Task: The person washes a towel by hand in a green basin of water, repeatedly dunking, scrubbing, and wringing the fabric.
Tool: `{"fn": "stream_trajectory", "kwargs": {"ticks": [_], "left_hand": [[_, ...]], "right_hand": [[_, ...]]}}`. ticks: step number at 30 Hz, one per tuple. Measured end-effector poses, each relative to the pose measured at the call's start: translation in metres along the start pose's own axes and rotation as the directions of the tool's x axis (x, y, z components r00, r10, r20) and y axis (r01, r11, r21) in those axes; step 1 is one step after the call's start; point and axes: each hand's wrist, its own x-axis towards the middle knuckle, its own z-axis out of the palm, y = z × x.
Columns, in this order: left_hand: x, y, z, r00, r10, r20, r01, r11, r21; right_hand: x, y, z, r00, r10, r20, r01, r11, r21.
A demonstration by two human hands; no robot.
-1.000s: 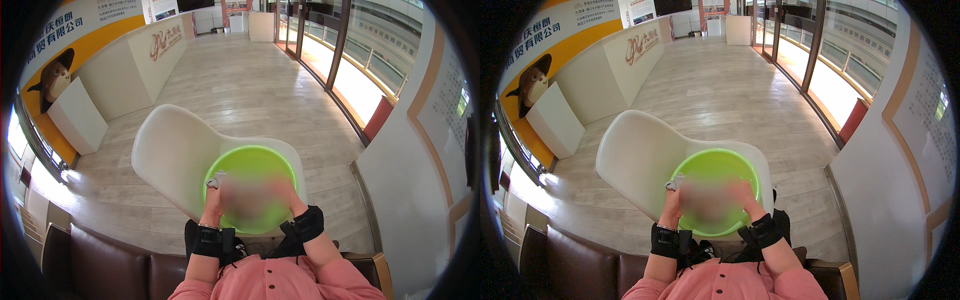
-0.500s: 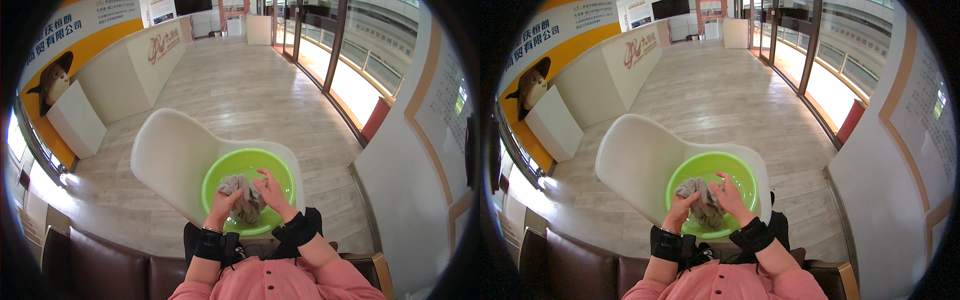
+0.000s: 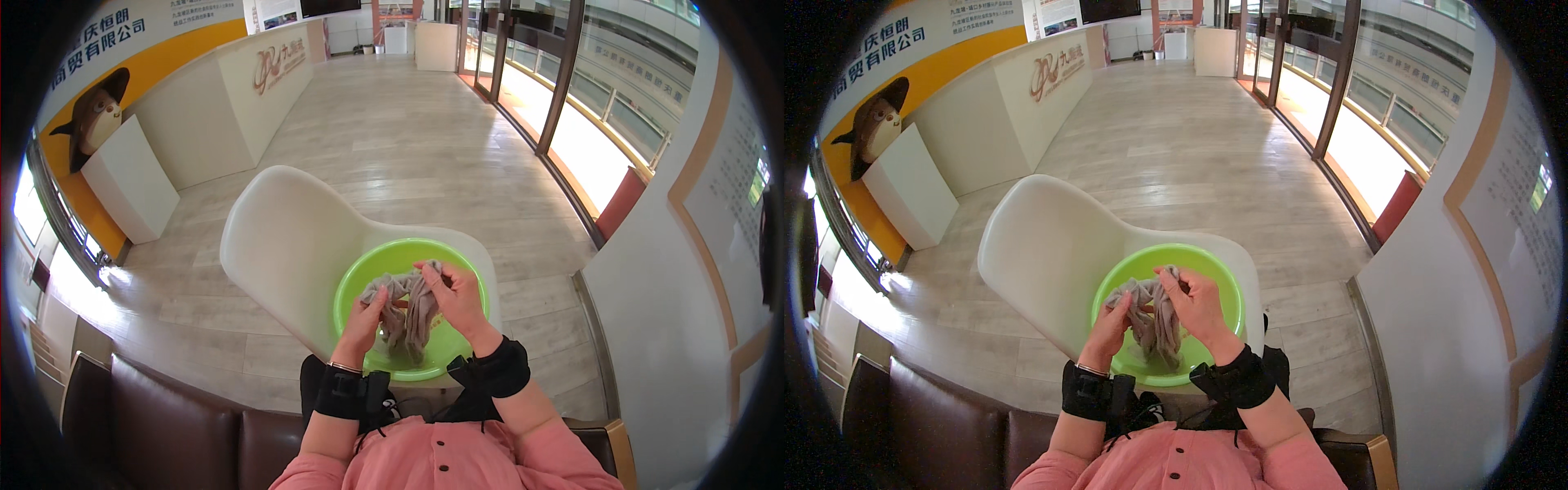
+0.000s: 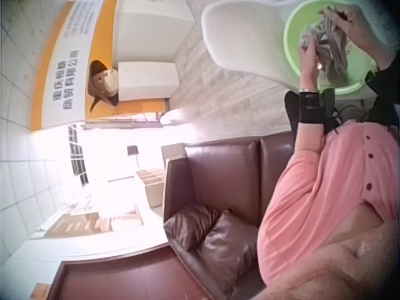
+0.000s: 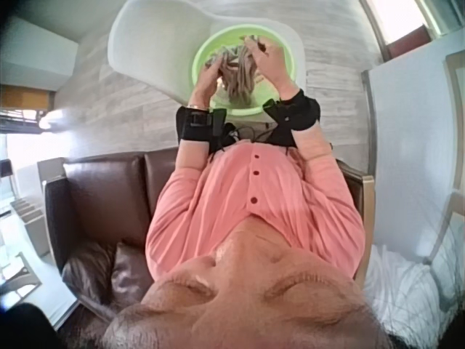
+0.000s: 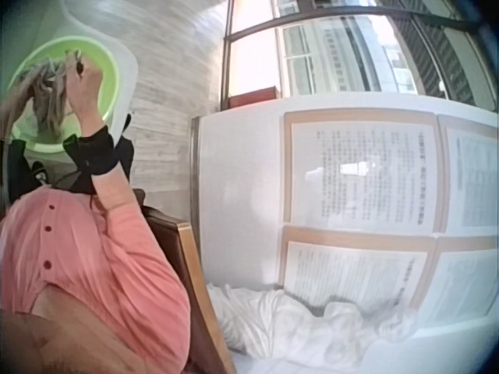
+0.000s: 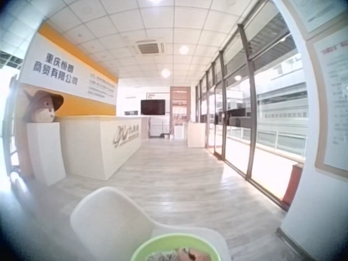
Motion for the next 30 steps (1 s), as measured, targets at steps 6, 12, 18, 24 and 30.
{"fn": "stream_trajectory", "kwargs": {"ticks": [6,12,18,24,30], "left_hand": [[0.009,-0.019,-0.015,0.981,-0.186,0.056,0.172,0.967,0.188],[-0.007,-0.013,0.006,0.950,-0.140,0.279,0.170,0.981,-0.089],[0.008,-0.003,-0.012,0.936,-0.041,0.349,0.034,0.999,0.025],[-0.003,0.023,-0.019,0.986,0.161,0.050,-0.158,0.986,-0.046],[0.006,-0.002,-0.031,0.958,-0.017,-0.287,0.033,0.998,0.049]], "right_hand": [[-0.003,0.022,0.012,0.987,0.029,0.160,0.014,0.965,-0.260],[-0.009,0.055,0.018,0.936,0.043,0.350,0.059,0.959,-0.276],[0.017,0.047,0.016,0.914,0.039,0.403,0.072,0.963,-0.258],[0.043,-0.034,0.023,0.971,-0.177,0.159,0.201,0.968,-0.150],[0.059,0.034,0.018,0.994,-0.030,0.108,0.063,0.944,-0.324]]}}
